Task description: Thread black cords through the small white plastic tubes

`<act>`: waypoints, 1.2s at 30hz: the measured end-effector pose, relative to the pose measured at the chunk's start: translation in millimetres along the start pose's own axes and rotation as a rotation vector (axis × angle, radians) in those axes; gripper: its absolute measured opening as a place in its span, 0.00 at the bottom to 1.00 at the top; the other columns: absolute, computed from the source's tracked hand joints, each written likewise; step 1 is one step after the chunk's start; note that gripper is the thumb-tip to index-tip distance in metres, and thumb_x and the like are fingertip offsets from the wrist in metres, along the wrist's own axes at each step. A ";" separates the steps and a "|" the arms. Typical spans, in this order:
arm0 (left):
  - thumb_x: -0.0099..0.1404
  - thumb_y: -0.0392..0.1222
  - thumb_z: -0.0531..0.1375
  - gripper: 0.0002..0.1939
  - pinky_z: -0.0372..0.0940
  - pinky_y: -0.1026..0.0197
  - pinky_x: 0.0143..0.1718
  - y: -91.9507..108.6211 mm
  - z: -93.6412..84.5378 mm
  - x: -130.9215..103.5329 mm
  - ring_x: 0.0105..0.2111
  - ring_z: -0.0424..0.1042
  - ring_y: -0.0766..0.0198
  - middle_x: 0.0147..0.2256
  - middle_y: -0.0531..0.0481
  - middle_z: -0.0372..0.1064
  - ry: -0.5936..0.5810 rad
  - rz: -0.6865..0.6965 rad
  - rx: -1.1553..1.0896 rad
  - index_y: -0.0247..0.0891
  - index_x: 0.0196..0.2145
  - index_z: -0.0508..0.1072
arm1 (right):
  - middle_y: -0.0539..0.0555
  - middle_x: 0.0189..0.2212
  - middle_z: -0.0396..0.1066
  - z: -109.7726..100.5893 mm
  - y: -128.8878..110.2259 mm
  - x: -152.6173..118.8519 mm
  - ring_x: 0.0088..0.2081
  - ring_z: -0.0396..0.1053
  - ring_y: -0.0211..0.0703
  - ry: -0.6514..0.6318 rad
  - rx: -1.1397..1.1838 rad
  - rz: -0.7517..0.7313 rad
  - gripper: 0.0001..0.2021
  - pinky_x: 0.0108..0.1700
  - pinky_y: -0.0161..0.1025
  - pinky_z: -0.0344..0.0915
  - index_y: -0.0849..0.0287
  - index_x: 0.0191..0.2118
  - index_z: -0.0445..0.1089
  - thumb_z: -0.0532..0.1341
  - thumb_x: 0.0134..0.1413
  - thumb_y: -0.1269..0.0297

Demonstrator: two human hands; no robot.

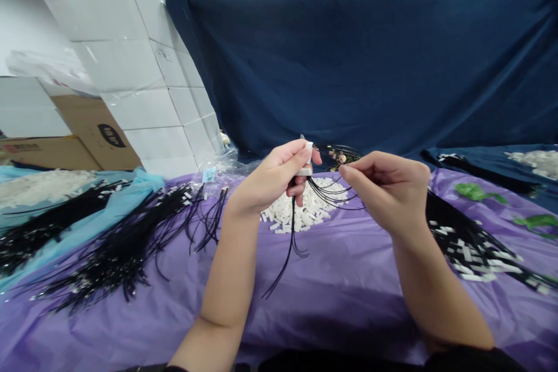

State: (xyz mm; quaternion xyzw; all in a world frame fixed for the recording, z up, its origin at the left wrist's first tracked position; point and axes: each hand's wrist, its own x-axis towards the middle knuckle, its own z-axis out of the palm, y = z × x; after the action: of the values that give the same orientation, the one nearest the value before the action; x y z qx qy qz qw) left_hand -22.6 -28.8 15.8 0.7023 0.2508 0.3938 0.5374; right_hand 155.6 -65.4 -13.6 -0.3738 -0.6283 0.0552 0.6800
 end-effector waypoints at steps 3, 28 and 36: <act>0.69 0.51 0.54 0.12 0.67 0.67 0.19 -0.8 -0.5 0.9 0.16 0.50 0.77 0.25 0.59 0.50 0.004 0.022 0.033 0.39 0.36 0.67 | 0.45 0.14 0.60 -2.5 -1.7 1.8 0.17 0.52 0.29 -0.071 0.080 0.072 0.06 0.18 0.31 0.48 0.60 0.21 0.73 0.66 0.46 0.69; 0.70 0.52 0.52 0.14 0.65 0.70 0.18 -2.8 5.8 1.0 0.16 0.52 0.77 0.26 0.57 0.52 -0.103 0.029 0.167 0.39 0.34 0.64 | 0.48 0.22 0.69 -3.2 10.4 6.2 0.21 0.61 0.32 -0.003 -0.450 -0.519 0.02 0.26 0.33 0.59 0.56 0.34 0.72 0.62 0.58 0.67; 0.70 0.52 0.52 0.14 0.65 0.68 0.17 -3.7 10.3 4.0 0.16 0.49 0.76 0.24 0.59 0.48 -0.137 0.001 0.105 0.39 0.32 0.61 | 0.49 0.26 0.71 1.0 19.2 5.1 0.24 0.63 0.33 -0.026 -0.472 -0.602 0.02 0.27 0.32 0.59 0.57 0.34 0.70 0.61 0.60 0.69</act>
State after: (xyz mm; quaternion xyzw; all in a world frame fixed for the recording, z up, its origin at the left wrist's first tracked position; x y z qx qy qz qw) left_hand -11.5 -30.3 12.4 0.7549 0.2336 0.3315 0.5155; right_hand 163.3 -48.5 -20.6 -0.3179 -0.7141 -0.2885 0.5530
